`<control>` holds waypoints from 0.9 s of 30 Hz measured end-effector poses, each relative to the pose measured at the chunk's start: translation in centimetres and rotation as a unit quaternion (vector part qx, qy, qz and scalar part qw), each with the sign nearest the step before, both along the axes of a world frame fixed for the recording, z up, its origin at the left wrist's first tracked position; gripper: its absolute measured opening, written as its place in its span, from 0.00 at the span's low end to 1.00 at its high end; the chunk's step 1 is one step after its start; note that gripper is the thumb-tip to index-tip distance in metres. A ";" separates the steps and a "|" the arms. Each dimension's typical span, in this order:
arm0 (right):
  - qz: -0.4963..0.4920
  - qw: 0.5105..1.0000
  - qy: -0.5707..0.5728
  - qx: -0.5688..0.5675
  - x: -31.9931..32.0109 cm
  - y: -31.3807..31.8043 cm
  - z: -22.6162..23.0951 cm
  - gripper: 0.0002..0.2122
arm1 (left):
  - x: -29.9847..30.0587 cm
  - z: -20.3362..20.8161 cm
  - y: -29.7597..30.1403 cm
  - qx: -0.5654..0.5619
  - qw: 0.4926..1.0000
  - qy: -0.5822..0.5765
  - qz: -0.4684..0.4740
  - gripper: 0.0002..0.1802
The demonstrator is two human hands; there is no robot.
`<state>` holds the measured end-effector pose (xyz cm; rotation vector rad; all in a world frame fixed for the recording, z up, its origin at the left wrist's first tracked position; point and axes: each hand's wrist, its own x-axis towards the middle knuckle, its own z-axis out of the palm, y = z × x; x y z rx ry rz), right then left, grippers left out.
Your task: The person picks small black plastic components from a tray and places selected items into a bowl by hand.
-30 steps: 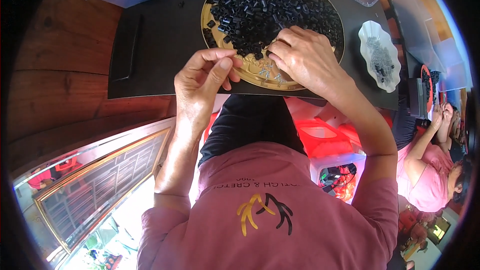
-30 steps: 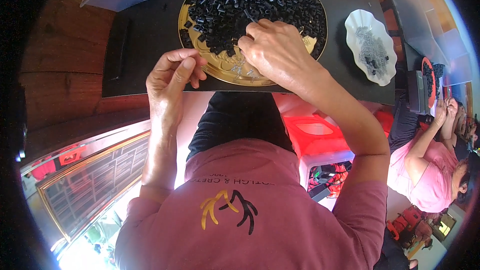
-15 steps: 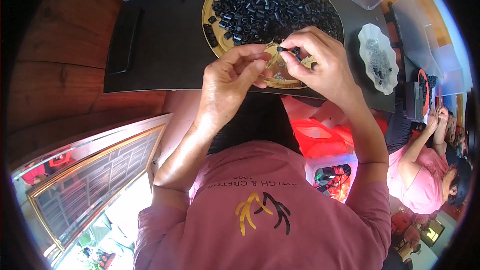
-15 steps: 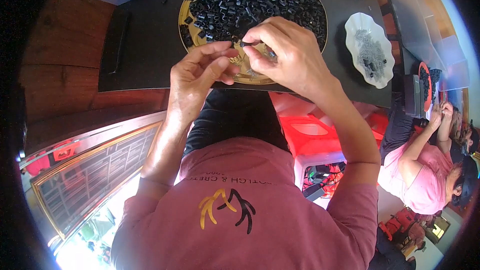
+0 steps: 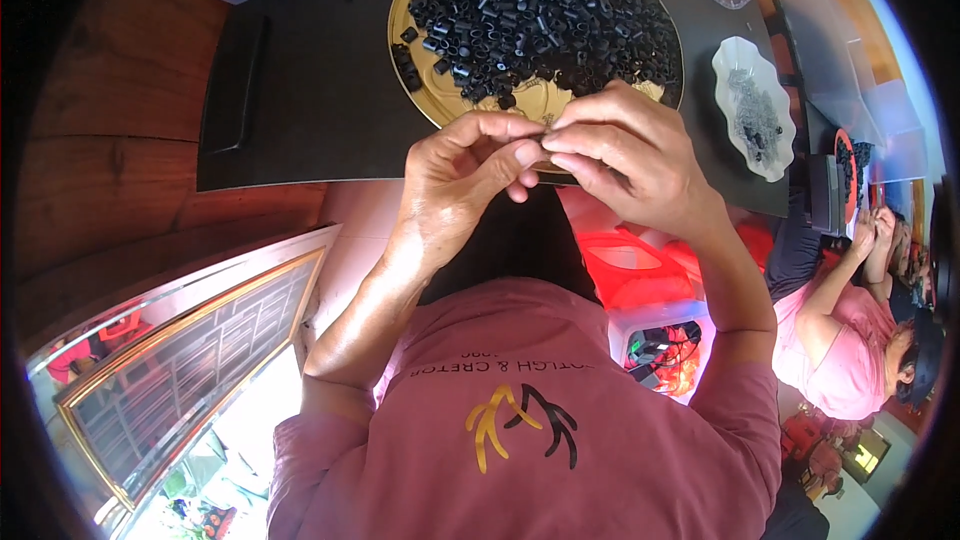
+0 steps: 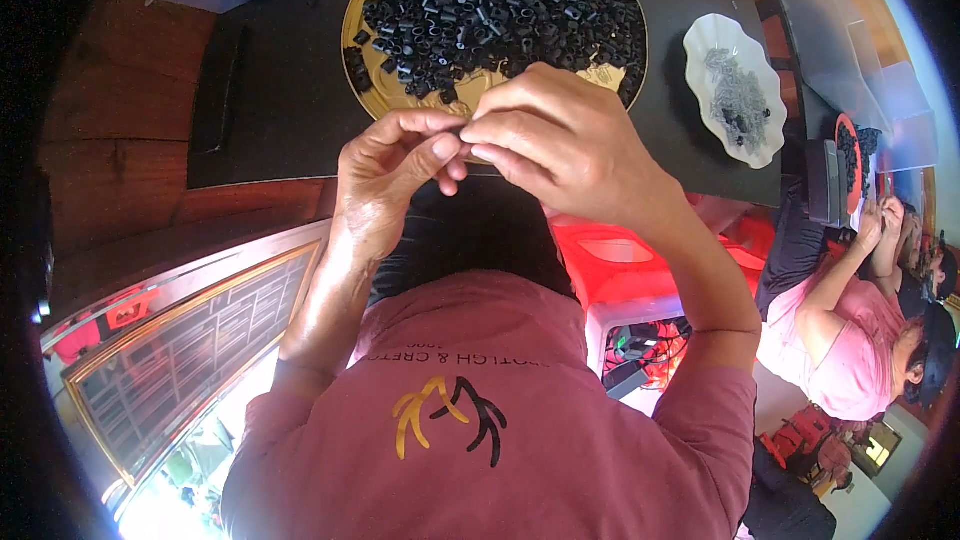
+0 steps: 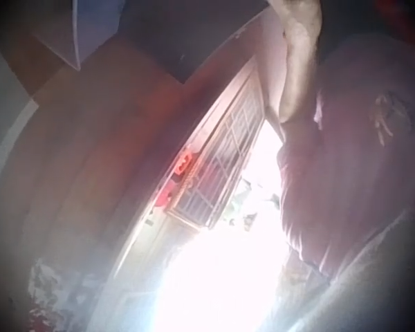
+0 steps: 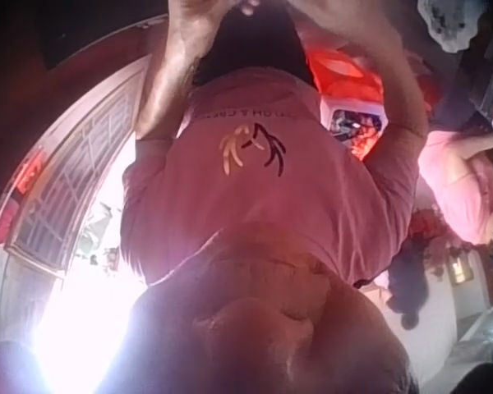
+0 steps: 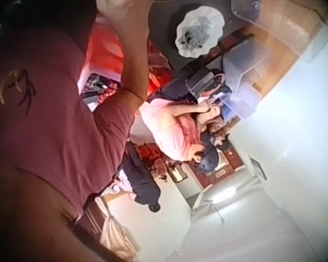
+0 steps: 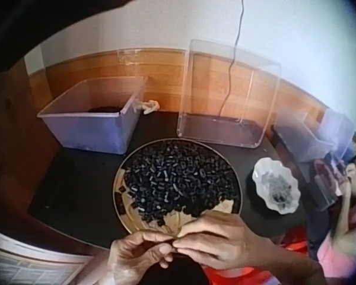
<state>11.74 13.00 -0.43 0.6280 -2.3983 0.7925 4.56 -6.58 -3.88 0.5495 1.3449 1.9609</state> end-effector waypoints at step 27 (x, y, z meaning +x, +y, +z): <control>-0.151 0.958 -0.146 0.197 -3.4 1.1 -1.2 0.03 | -1.0 -0.3 -2.8 -0.005 0.998 -0.057 0.036 0.10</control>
